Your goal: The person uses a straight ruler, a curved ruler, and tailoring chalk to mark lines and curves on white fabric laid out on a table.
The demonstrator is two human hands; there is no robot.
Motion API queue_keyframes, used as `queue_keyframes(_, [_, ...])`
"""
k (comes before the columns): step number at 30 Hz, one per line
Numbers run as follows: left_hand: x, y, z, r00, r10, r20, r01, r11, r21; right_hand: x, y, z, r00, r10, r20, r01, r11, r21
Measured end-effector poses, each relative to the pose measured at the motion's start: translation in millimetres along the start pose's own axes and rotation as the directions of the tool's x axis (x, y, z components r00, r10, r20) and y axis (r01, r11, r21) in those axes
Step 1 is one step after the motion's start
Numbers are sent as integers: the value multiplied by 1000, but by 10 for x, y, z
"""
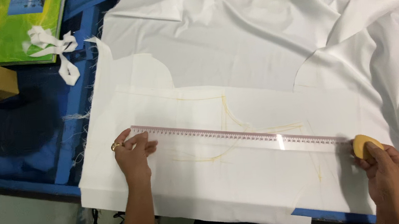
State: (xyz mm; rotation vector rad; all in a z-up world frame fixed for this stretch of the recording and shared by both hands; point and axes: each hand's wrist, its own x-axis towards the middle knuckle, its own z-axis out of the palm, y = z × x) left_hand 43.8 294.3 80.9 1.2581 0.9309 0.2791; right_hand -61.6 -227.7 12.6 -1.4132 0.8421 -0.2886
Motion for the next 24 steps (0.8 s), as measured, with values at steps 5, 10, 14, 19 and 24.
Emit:
queue_keyframes(5, [17,154,65,1000,19,-7,-10,763,646,-135,-263,216,996,25,-81,-34,993,-115])
queue_keyframes(10, [342,-233,-94,979,185,81,-183,642,744,-55,-88,155,996,-54,-77,35,973,-228])
queue_keyframes(14, [176,-83,-7,988,145,44,-131,664,736,-234,-245,287,992,-26,-121,-9,960,-280])
queue_keyframes(19, [378,-321,-120,970,234,71,-210,645,735,-113,-35,192,992,-57,-116,29,972,-235])
queue_keyframes(24, [425,-370,-135,926,351,141,-340,606,719,-35,70,151,991,-105,-88,91,985,-150])
